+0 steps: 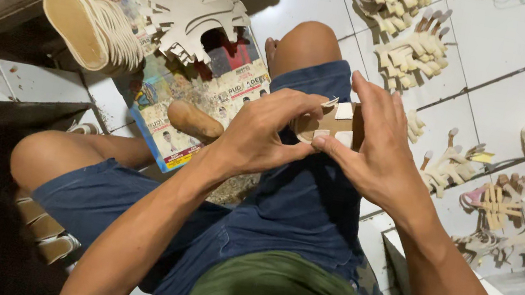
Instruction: The person sits on the workshop floor and fits cut leather upper pieces over wooden shoe lasts, folding and pressing the strap pieces around the last by hand. They take additional lasts from a shelf, fit more uppers, and set finished lasts aside among other completed pieces.
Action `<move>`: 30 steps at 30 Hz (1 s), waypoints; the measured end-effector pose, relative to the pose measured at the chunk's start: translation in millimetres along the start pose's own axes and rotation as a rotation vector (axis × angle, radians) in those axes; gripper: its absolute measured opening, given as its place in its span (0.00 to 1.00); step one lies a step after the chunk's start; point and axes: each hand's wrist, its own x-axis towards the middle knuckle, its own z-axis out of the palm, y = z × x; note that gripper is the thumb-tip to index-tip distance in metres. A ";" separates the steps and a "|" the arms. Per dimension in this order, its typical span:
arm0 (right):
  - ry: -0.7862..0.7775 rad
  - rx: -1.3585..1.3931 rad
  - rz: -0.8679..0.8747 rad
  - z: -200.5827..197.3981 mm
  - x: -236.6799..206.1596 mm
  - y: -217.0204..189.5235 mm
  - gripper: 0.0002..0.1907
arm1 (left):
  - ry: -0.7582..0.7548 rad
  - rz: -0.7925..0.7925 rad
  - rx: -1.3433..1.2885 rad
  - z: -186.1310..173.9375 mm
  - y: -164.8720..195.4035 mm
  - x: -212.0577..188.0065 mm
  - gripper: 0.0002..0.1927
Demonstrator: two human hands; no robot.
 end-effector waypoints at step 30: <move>-0.080 0.220 -0.245 1.6 36.0 35.2 0.08 | -0.054 -0.034 -0.099 -0.8 -8.0 -10.7 0.15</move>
